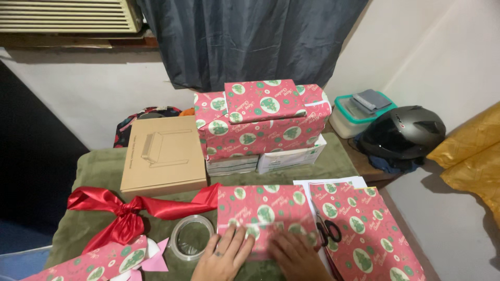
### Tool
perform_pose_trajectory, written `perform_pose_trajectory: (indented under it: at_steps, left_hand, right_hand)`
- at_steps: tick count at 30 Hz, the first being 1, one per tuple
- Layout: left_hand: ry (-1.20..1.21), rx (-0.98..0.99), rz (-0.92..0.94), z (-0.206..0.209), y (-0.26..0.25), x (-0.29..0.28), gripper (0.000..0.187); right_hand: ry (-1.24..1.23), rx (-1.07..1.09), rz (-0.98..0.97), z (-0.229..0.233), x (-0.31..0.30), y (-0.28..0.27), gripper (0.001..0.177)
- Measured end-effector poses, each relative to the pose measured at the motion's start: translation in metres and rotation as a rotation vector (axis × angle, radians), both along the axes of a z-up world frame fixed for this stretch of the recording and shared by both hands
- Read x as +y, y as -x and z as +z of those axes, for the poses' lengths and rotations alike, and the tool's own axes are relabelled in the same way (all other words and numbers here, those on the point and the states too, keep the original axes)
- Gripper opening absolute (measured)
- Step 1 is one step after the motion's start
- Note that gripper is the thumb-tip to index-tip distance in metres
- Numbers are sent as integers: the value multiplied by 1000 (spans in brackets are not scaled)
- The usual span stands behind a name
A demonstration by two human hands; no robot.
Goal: The person wraps a small rectangular box with red Christmas-themed wrapping paper on a table. They fold the paper edges, apply clear tape to secure the folds, and use scissors to trim excess paper. The wrapped box is placed on the table with other wrapped gifts.
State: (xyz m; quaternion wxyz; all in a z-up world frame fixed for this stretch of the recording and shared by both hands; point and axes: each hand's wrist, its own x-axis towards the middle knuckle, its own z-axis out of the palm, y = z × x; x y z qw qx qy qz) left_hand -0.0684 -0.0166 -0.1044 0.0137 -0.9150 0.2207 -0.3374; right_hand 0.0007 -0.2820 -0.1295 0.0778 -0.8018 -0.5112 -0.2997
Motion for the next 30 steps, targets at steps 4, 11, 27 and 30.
perform_pose_trajectory:
  at_steps: [4, 11, 27, 30]
  left_hand:
    - [227, 157, -113, 9, 0, -2, 46]
    - [607, 486, -130, 71, -18, 5, 55]
    - [632, 701, -143, 85, -53, 8, 13]
    - [633, 703, -152, 82, -53, 8, 13]
  right_hand:
    - [31, 257, 63, 4, -4, 1, 61]
    - [-426, 668, -209, 69, 28, -1, 45]
    - [-243, 584, -73, 114, 20, -29, 25]
    - [-237, 566, -77, 107, 16, -34, 23]
